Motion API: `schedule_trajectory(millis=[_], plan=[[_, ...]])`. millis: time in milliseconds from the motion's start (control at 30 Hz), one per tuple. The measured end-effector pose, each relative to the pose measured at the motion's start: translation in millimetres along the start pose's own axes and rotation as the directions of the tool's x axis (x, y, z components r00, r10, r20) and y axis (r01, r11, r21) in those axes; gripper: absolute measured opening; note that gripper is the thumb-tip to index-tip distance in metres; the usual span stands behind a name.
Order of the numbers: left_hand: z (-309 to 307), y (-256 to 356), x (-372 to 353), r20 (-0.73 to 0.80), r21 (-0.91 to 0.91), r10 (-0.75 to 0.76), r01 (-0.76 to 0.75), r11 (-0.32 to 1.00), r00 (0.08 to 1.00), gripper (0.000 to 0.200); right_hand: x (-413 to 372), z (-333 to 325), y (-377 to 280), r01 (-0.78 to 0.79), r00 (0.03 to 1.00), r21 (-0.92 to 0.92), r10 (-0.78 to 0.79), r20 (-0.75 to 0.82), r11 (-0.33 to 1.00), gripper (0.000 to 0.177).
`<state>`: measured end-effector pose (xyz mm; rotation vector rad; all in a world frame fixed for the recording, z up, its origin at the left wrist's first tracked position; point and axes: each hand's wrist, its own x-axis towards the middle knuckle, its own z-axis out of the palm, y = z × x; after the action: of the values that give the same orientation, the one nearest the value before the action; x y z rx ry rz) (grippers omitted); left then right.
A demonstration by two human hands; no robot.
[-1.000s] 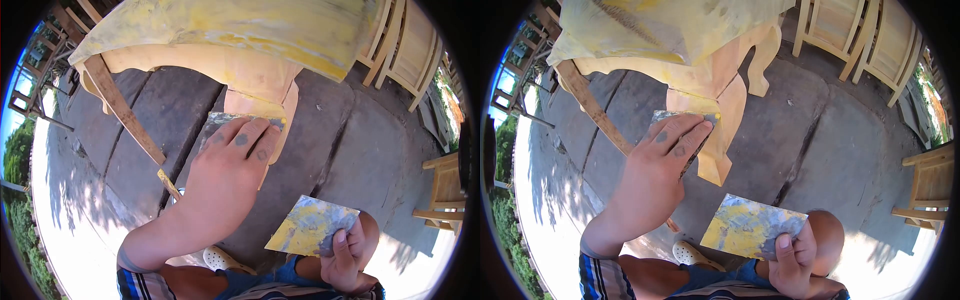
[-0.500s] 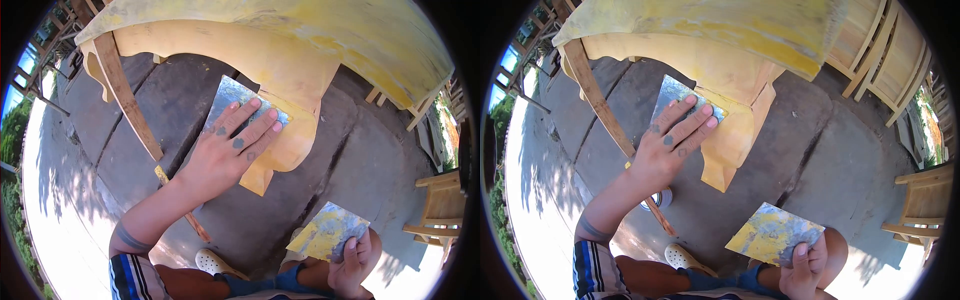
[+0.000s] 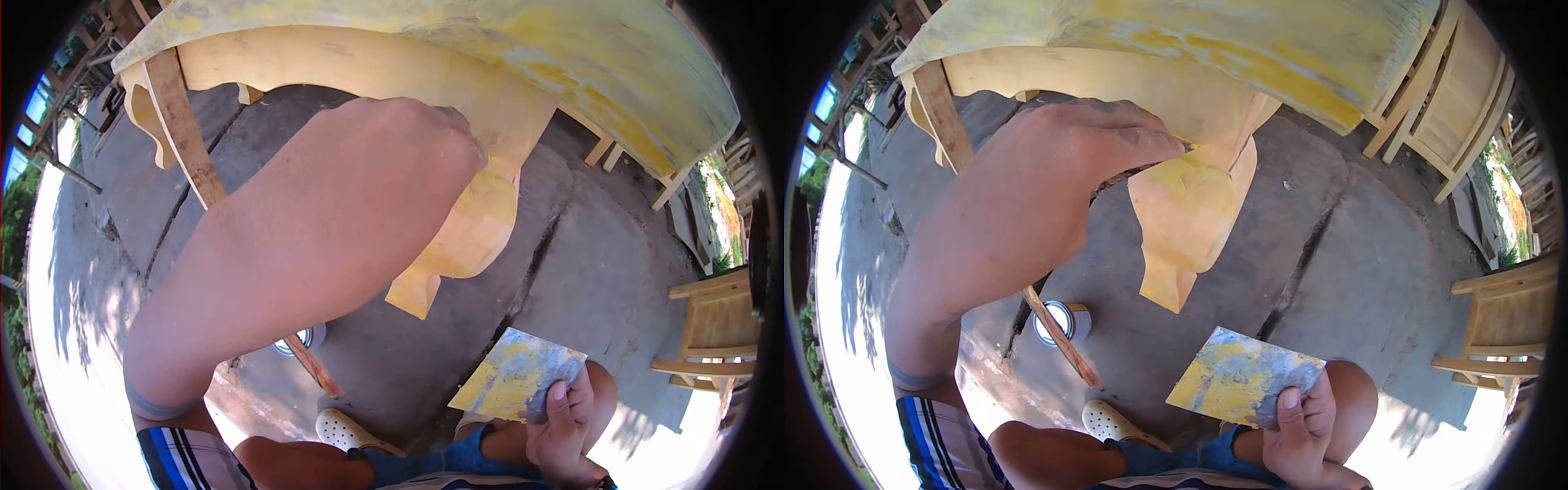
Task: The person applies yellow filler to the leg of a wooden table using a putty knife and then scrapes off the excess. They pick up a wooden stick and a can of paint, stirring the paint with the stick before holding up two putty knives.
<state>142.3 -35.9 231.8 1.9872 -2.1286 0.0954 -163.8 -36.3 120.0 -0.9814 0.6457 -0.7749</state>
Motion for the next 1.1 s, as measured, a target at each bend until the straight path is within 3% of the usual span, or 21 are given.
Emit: schedule_trajectory(millis=[167, 433, 567, 700, 800, 900, 1000, 1100], plan=[[-14, -6, 11, -0.004, -0.088, -0.033, 0.032, 0.996, 0.999, 0.043, -1, -2, -1, -0.064, 0.996, -0.010, 0.063, -0.058, 0.998, 0.035], [-12, -3, 25, -0.023, 0.000, 0.054, -0.055, 0.999, 0.998, 0.036, 1, -3, -3, -0.027, 0.999, 0.020, 0.028, -0.043, 0.999, 0.035], [-13, 7, 35, 0.070, 0.048, -0.027, 0.023, 0.999, 0.997, 0.035, 3, -2, -7, -0.064, 0.998, 0.043, 0.064, 0.002, 0.997, 0.033], [-15, 5, 38, 0.111, 0.099, 0.077, -0.088, 0.991, 0.991, 0.037, 5, 1, -7, -0.079, 0.994, 0.071, 0.073, 0.084, 0.994, 0.032], [-17, -1, 38, 0.152, 0.033, 0.119, -0.126, 0.991, 0.981, 0.040, 6, 7, -8, -0.081, 0.991, 0.075, 0.072, 0.114, 0.994, 0.032], [-34, 4, 39, 0.333, -0.054, 0.040, -0.024, 0.998, 0.942, 0.043, 1, 12, -6, -0.059, 0.991, 0.115, 0.044, 0.125, 0.992, 0.031], [-29, 8, 32, 0.217, -0.138, 0.056, -0.026, 0.990, 0.975, 0.045, -2, 10, -12, -0.028, 0.994, 0.143, 0.012, 0.112, 0.989, 0.031], [-24, 25, 30, 0.209, 0.001, 0.082, -0.084, 0.996, 0.974, 0.047, -2, 5, -12, -0.027, 0.995, 0.153, 0.011, 0.103, 0.988, 0.031]])
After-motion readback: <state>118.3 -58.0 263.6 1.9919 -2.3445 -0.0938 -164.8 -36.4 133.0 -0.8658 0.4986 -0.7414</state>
